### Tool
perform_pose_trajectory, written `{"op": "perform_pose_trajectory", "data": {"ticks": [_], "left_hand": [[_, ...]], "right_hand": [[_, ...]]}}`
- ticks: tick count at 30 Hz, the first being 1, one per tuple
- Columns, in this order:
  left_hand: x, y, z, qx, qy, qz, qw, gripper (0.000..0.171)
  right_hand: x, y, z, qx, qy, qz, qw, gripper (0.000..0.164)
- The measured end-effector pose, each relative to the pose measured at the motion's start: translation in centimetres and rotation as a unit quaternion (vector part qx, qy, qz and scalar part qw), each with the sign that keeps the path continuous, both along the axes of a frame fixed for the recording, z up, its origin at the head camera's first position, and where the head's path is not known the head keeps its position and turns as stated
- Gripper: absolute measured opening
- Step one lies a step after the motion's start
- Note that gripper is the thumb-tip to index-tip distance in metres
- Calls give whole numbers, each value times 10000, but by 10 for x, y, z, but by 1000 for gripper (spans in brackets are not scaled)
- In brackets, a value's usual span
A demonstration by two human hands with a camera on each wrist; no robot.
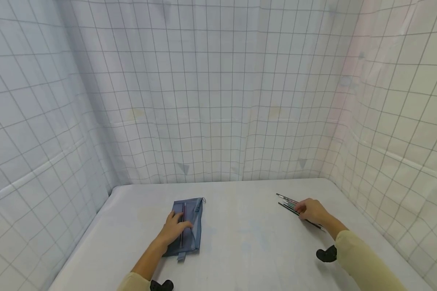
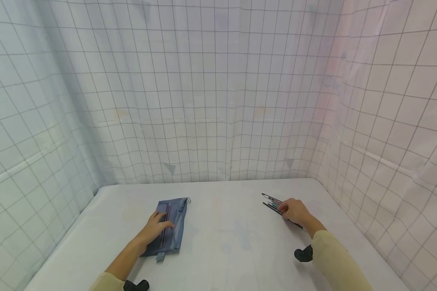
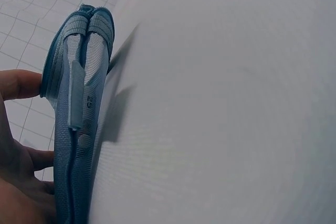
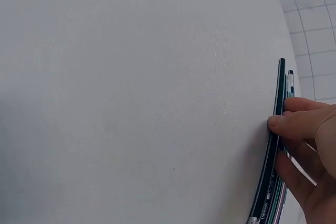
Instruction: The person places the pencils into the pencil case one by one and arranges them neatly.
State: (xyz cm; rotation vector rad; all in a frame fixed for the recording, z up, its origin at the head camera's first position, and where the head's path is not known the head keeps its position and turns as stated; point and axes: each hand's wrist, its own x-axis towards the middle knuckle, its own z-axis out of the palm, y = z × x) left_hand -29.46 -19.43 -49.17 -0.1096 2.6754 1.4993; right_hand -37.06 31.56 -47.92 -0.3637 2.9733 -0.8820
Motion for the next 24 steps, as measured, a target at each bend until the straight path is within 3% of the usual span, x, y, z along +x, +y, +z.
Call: {"op": "perform_pose_trajectory", "data": {"ticks": [7,15,24], "left_hand": [[2,0,2,-57,7,4,10000,84],[1,0,0,-78,-35,38,10000,84],[0,0,1,-41,-55,6,10000,85]], "right_hand": [[3,-2,2,398,223,345,9984,25],[0,-3,-5,607,407,309,9968,25],[-4,-6,-2,288,313,181,9989,27]]}}
